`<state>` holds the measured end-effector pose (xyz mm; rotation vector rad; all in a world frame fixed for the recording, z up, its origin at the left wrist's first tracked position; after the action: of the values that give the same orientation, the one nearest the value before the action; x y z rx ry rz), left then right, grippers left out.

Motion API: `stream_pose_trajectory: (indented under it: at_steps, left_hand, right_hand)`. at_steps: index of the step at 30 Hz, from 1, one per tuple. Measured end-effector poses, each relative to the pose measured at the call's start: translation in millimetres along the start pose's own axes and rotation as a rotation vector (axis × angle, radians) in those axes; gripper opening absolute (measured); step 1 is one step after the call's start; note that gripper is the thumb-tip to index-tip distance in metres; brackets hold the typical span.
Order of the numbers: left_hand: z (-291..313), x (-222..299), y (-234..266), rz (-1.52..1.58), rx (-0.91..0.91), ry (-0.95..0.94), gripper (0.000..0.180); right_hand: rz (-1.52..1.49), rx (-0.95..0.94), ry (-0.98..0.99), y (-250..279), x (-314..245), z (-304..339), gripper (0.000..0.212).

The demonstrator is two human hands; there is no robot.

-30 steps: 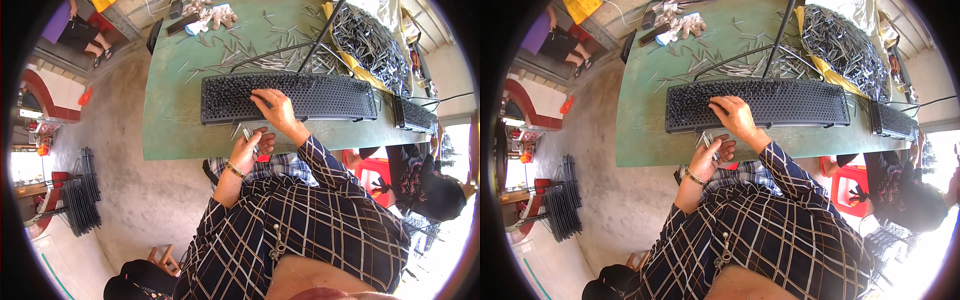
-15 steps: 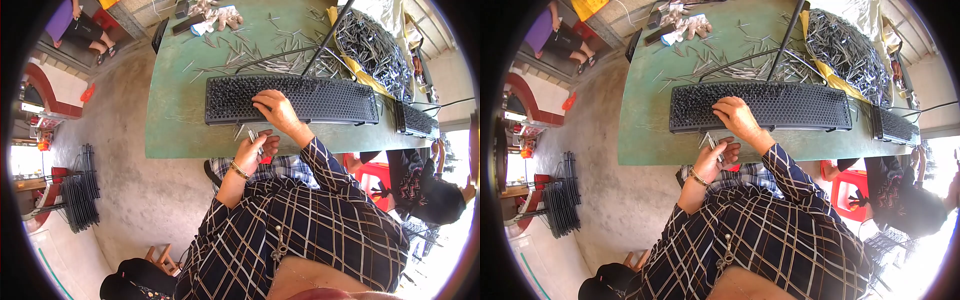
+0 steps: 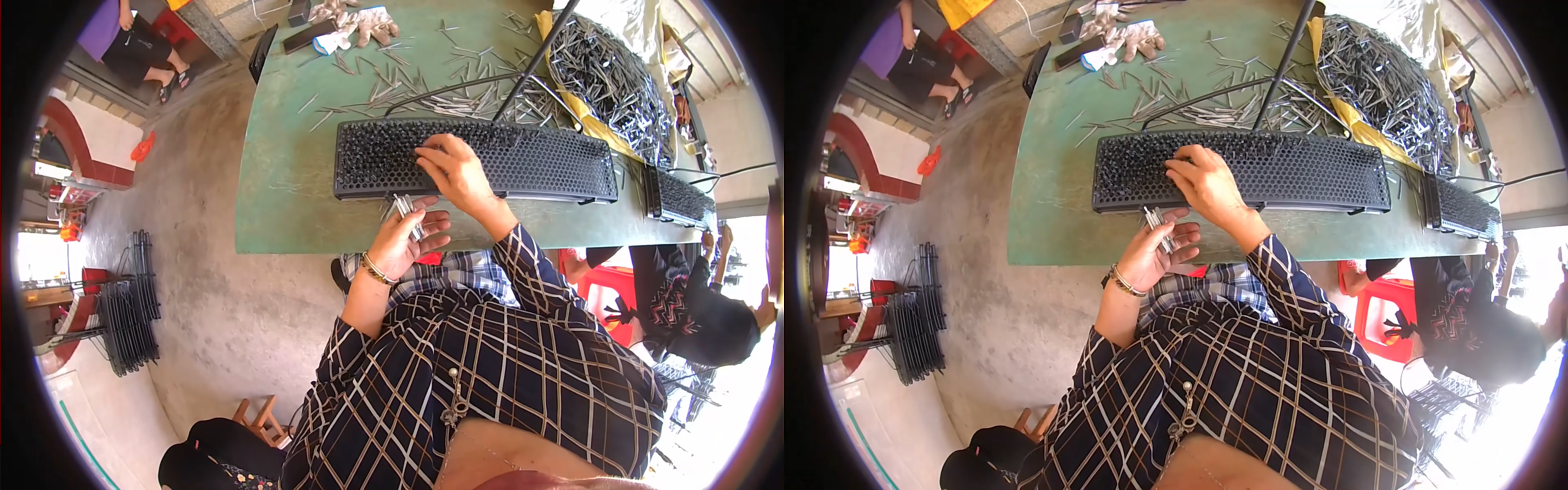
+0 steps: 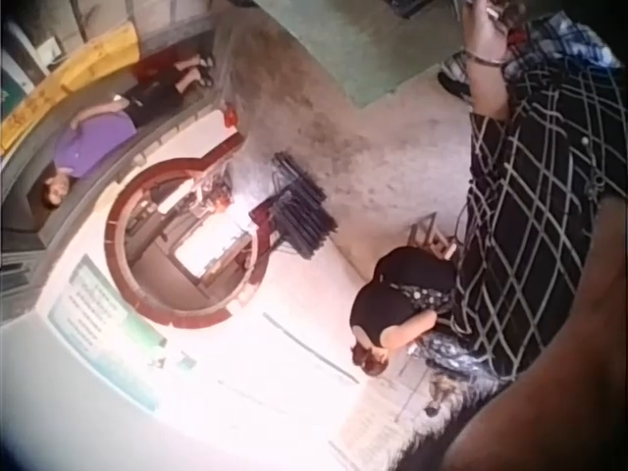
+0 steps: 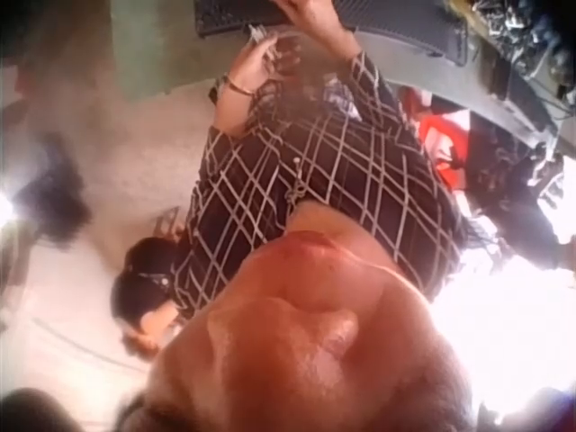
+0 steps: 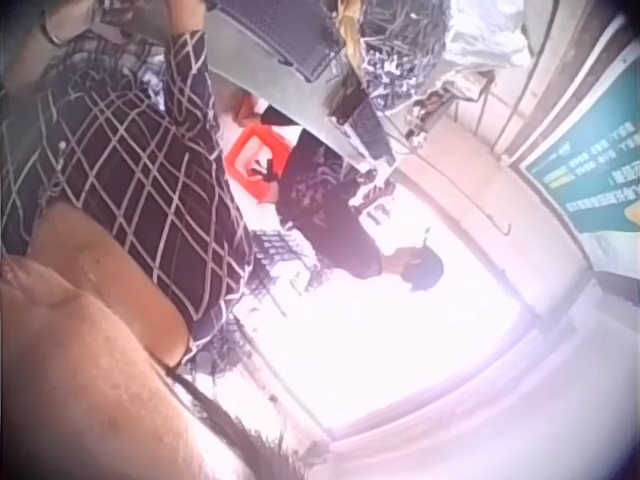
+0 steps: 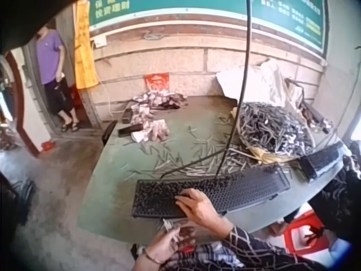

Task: Inserting metal pins into a perforated assembly grid.

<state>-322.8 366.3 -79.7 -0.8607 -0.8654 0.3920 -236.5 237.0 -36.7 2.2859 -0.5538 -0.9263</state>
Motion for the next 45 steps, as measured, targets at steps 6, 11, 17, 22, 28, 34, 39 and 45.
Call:
stream_pose_trajectory:
  at_steps: [6,11,17,22,28,34,39,45]
  left_hand:
    - [7,7,6,-0.097,0.014,-0.068,0.027]
    - [7,5,8,-0.084,0.009,-0.055,0.024]
    - [7,1,18,-0.095,0.060,-0.086,0.027]
    - [10,1,29,-0.067,0.113,-0.093,0.032]
    - [15,0,26,-0.078,0.109,-0.099,0.034]
    - [19,-5,34,-0.057,0.117,-0.102,0.033]
    - [16,-5,33,-0.018,0.114,-0.095,0.033]
    - [16,-6,30,-0.019,0.125,-0.083,0.032]
  right_hand:
    - [-0.561,-0.340,-0.327,-4,-24,12,0.021]
    - [-0.786,-0.449,-0.623,-18,-16,24,0.022]
    - [-0.810,-0.402,-0.754,-21,-15,26,0.023]
    - [-0.702,-0.138,-0.576,-25,-19,6,0.021]
    - [-0.493,-0.073,-0.403,-36,-20,-16,0.020]
    - [-0.422,-0.060,-0.273,-38,-21,-19,0.017]
    - [-0.361,-0.042,-0.237,-41,-16,-15,0.016]
    - [-0.127,-0.080,-0.046,-38,-18,-10,0.017]
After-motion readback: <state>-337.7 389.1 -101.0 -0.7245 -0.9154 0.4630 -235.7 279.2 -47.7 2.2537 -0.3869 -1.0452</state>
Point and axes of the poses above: each hand's wrist, its own z-axis away from the middle knuckle, its own y-axis out of the back of the hand, x = y × z, the point moved 3 cm from there along -z, towards the middle knuckle, and after that the axes turned 2 degrees about -x, right-handed, at the moved point
